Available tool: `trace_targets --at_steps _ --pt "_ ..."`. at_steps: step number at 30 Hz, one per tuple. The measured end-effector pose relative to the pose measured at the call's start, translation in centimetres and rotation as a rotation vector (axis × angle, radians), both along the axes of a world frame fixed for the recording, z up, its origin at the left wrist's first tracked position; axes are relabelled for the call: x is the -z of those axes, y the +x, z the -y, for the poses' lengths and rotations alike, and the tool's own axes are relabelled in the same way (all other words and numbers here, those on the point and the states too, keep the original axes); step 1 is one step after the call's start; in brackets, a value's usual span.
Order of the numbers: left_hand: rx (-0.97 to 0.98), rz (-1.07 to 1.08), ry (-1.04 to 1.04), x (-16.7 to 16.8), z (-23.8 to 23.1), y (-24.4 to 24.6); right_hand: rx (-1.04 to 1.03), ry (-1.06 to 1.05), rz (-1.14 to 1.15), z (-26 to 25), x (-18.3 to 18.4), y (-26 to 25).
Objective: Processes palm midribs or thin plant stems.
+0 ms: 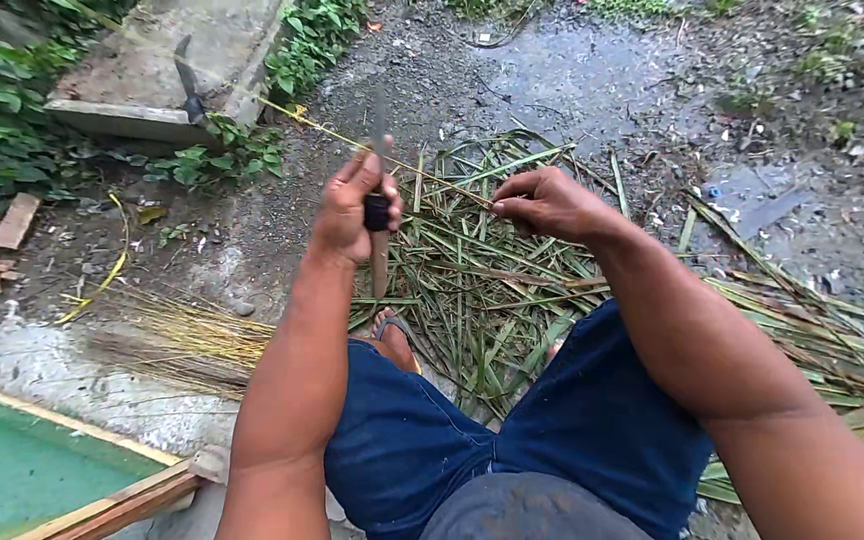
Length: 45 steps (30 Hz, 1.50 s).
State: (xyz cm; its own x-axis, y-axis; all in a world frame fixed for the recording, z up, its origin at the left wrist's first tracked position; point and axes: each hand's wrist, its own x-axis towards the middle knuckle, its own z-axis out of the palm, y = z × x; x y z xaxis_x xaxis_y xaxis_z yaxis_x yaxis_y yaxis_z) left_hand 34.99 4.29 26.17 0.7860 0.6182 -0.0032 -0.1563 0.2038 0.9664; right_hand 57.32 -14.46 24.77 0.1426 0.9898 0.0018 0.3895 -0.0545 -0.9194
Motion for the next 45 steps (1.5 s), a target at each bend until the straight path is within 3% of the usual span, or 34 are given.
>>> trace_targets --at_steps 4,11,13,17,19,24,26,31,33,37,39,45 --pt "-0.111 0.078 -0.023 -0.3 -0.5 -0.4 0.009 0.034 0.051 -0.1 0.1 0.1" --pt "0.238 -0.133 -0.072 1.2 4.3 1.9 -0.043 0.119 0.001 -0.9 0.2 -1.1" --pt "0.174 -0.014 -0.036 0.7 2.1 0.6 -0.089 0.120 -0.006 -0.4 0.1 -0.4" --pt "-0.167 0.240 -0.070 -1.4 -3.1 -2.4 -0.076 0.090 0.044 0.5 -0.1 1.0" --pt "-0.189 0.219 -0.071 -1.3 -2.7 -2.3 -0.030 0.059 0.041 0.1 0.2 0.6" --pt "0.174 -0.136 -0.061 0.8 4.5 1.4 0.037 0.107 0.017 -1.1 0.4 -1.5" --pt "0.239 -0.124 -0.091 1.2 4.4 1.6 0.045 0.136 0.038 -1.1 0.2 -1.6" --pt "-0.066 0.160 -0.045 -1.0 -2.1 -2.0 0.121 0.106 0.054 0.0 0.1 -0.1" --pt "-0.130 0.154 -0.054 -1.1 -1.7 -1.9 0.130 0.095 0.056 -0.2 0.1 -0.3" --pt "0.121 -0.139 -0.067 0.4 4.5 1.1 0.115 0.138 0.014 -1.2 0.7 -2.1" --pt "0.223 -0.191 -0.080 1.0 5.2 1.8 0.092 0.159 0.006 -1.3 0.8 -2.4" --pt "-0.077 0.012 -0.071 -0.6 0.5 -0.2 0.138 0.114 0.043 -0.4 0.3 -1.4"
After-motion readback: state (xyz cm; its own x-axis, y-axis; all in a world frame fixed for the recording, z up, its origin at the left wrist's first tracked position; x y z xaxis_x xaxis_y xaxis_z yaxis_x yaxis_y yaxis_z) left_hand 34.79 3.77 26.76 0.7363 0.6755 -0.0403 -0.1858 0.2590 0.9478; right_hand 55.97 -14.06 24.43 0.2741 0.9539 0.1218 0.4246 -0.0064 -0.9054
